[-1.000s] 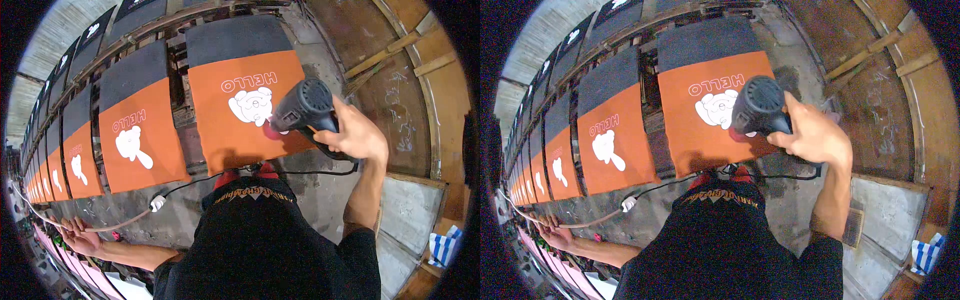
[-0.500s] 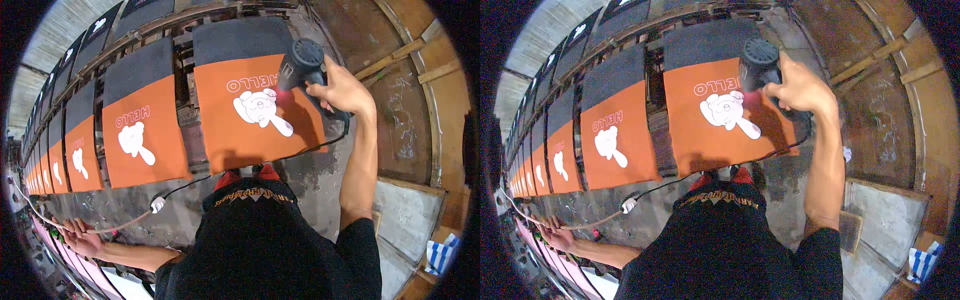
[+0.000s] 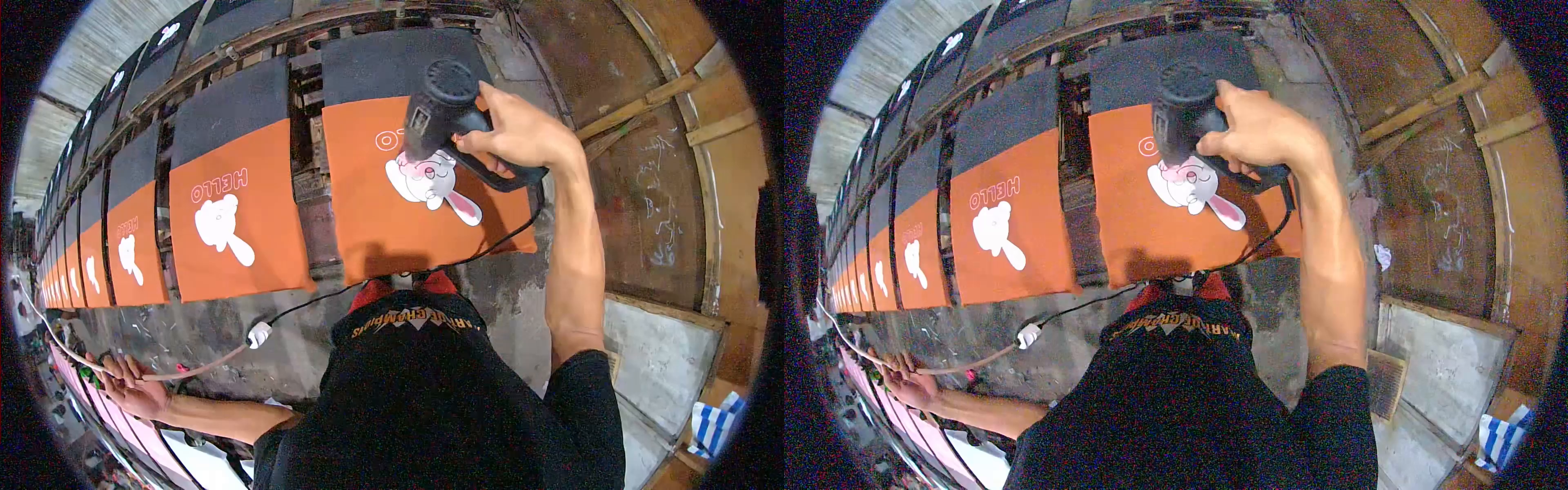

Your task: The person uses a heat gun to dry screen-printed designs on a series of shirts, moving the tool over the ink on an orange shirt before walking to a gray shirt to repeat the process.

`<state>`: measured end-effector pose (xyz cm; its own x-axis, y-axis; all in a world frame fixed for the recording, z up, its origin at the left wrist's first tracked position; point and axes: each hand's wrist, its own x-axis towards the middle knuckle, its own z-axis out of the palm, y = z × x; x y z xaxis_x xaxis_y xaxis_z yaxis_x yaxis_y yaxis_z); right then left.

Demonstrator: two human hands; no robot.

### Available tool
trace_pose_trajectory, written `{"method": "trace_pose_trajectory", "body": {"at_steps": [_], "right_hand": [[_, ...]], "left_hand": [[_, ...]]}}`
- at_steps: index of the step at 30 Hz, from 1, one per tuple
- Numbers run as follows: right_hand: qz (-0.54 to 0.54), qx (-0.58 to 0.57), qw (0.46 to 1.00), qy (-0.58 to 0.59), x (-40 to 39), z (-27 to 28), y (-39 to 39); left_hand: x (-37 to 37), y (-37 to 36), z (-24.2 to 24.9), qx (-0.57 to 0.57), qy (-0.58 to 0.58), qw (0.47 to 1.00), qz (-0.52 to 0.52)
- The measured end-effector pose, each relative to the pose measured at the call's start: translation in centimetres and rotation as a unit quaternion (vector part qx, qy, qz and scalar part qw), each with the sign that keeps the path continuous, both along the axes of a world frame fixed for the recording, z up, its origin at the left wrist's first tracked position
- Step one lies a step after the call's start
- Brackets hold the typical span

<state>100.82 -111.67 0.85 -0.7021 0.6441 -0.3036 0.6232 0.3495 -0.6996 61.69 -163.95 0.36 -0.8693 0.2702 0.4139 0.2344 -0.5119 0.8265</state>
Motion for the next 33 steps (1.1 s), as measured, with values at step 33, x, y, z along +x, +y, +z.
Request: {"method": "trace_pose_trajectory", "body": {"at_steps": [33], "right_hand": [[0.049, 0.139, 0.986, -0.077, 5.9, 0.6, -6.2]], "left_hand": [[-0.4, -0.1, 0.0, 0.012, -0.008, 1.000, 0.001]]}}
